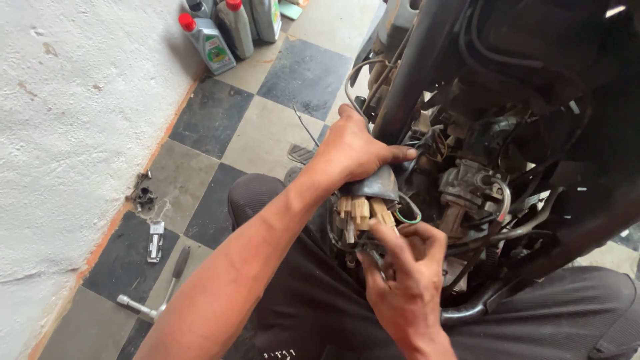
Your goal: The person is working on the internal components of a motorcycle, specifically repairing the engine and electrical connections.
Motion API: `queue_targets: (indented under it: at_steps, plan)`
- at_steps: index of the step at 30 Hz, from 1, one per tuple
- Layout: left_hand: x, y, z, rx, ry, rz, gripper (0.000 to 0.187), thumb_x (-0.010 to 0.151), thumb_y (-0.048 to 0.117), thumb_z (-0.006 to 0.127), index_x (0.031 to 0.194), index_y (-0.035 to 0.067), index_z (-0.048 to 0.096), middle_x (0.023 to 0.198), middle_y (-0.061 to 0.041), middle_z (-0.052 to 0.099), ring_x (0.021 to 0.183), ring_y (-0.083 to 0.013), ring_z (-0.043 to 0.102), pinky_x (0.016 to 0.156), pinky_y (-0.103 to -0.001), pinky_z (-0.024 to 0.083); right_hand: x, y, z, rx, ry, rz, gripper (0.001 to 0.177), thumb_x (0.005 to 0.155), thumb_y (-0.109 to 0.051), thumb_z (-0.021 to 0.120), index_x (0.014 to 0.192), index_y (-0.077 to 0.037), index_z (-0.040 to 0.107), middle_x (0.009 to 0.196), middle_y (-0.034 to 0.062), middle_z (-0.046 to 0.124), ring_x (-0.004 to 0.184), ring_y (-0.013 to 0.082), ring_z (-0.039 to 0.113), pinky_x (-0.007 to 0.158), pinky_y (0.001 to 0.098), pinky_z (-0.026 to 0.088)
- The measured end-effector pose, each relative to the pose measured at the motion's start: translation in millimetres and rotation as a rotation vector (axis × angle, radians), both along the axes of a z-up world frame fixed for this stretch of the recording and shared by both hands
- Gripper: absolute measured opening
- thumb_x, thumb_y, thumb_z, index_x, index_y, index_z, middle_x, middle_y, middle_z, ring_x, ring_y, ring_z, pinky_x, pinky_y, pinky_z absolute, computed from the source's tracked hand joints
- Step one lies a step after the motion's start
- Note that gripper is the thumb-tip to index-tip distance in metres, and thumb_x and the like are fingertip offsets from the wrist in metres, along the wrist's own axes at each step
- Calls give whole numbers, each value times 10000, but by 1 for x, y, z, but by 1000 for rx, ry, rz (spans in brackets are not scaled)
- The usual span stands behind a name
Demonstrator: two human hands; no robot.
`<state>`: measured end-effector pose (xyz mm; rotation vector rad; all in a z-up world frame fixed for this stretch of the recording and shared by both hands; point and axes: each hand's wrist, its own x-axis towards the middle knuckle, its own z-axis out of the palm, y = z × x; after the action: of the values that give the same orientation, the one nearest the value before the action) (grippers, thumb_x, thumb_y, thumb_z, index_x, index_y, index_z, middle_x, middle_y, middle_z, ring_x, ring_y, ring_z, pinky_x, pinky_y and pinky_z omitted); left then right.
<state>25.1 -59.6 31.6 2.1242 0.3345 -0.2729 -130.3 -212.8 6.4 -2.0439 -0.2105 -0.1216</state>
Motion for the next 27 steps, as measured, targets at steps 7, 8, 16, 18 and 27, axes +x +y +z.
queue_targets:
  at_steps: [7,8,16,18,27]
  plan:
    - [4,-4,-5,29,53,8,1183,625,553,905,1291,-230,318,1121,-357,674,1053,-369,728,920,-363,571,2,-1,-5,-224,-325,-108,211,706,-17,851,841,-115,721,1070,173,467,580,123,505,631,267,458]
    - [5,-4,-4,29,51,5,1183,625,553,905,1291,-230,318,1121,-357,674,1053,-369,728,920,-363,571,1,-3,-10,-225,-327,-111,211,706,-17,851,841,-115,721,1070,173,467,580,123,505,631,267,458]
    - [2,-14,-11,51,41,116,1153,657,552,889,1246,-260,322,1092,-361,683,1035,-365,740,904,-346,582,16,8,31,360,-180,-106,246,854,-155,866,942,-64,655,795,53,613,626,159,557,572,271,487]
    - [2,-17,-9,72,36,121,1136,675,531,889,1253,-254,304,1087,-373,673,1043,-395,723,909,-364,572,24,25,53,82,-276,-80,309,772,-186,891,963,-63,681,871,82,630,663,204,611,590,292,505]
    - [8,-14,-6,154,121,-32,1140,735,622,820,1236,-260,299,1077,-373,664,1055,-403,715,915,-386,569,30,31,25,-260,-422,-168,247,806,-159,865,1001,-105,723,1048,94,690,749,235,730,641,346,589]
